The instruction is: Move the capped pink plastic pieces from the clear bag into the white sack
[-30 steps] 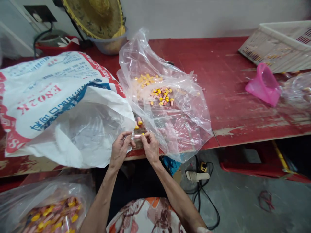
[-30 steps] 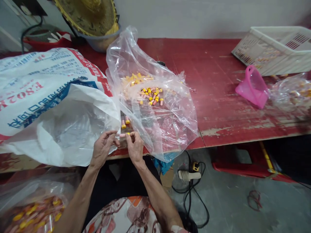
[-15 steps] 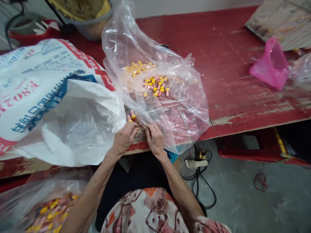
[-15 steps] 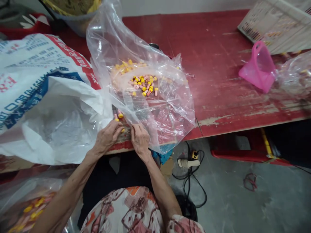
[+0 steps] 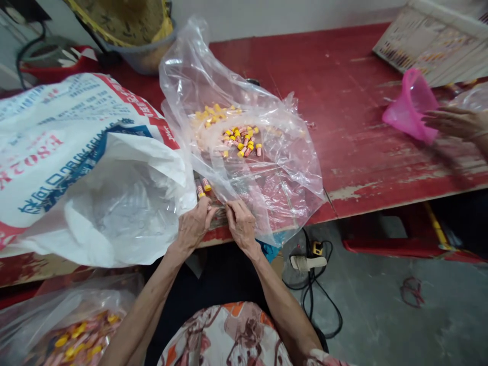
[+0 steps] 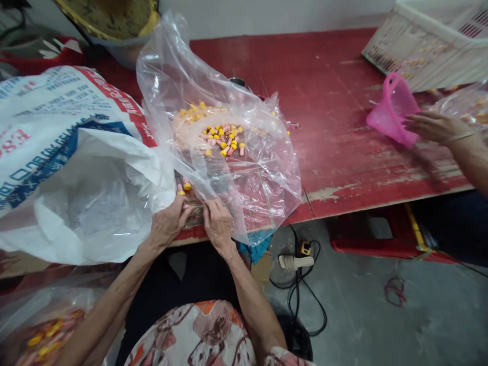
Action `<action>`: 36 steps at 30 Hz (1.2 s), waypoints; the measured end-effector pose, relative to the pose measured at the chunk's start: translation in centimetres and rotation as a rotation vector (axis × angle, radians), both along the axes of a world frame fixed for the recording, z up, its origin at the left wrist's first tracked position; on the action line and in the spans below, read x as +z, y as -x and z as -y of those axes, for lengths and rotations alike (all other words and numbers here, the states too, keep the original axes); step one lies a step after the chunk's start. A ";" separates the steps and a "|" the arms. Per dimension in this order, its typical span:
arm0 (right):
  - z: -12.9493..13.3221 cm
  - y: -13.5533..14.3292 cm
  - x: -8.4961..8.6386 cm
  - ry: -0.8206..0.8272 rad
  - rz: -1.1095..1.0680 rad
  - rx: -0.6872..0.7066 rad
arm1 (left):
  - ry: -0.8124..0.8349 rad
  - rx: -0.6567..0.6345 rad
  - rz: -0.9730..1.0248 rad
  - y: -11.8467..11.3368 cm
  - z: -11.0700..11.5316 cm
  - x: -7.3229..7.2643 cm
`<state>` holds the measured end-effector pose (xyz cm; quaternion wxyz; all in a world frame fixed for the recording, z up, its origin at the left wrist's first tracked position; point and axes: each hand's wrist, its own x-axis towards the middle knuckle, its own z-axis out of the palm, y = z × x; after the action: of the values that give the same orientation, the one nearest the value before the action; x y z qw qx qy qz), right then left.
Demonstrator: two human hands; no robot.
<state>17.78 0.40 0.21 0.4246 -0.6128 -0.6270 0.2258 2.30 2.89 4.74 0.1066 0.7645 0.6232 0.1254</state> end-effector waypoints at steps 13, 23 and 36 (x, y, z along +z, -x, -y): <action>-1.0 -2.7 4.1 -0.055 -0.106 -0.062 | -0.168 0.002 0.085 -0.9 -0.1 -0.3; -15.8 -12.2 2.1 -0.053 0.180 -0.188 | -0.088 0.037 0.255 -0.4 -0.9 -1.1; -19.0 -14.5 0.1 0.107 0.331 -0.205 | -0.146 0.198 0.331 -1.9 -3.3 -3.4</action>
<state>32.23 19.37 0.36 0.3032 -0.7239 -0.6098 0.1105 4.23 6.23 1.37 0.1392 0.6741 0.6585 0.3041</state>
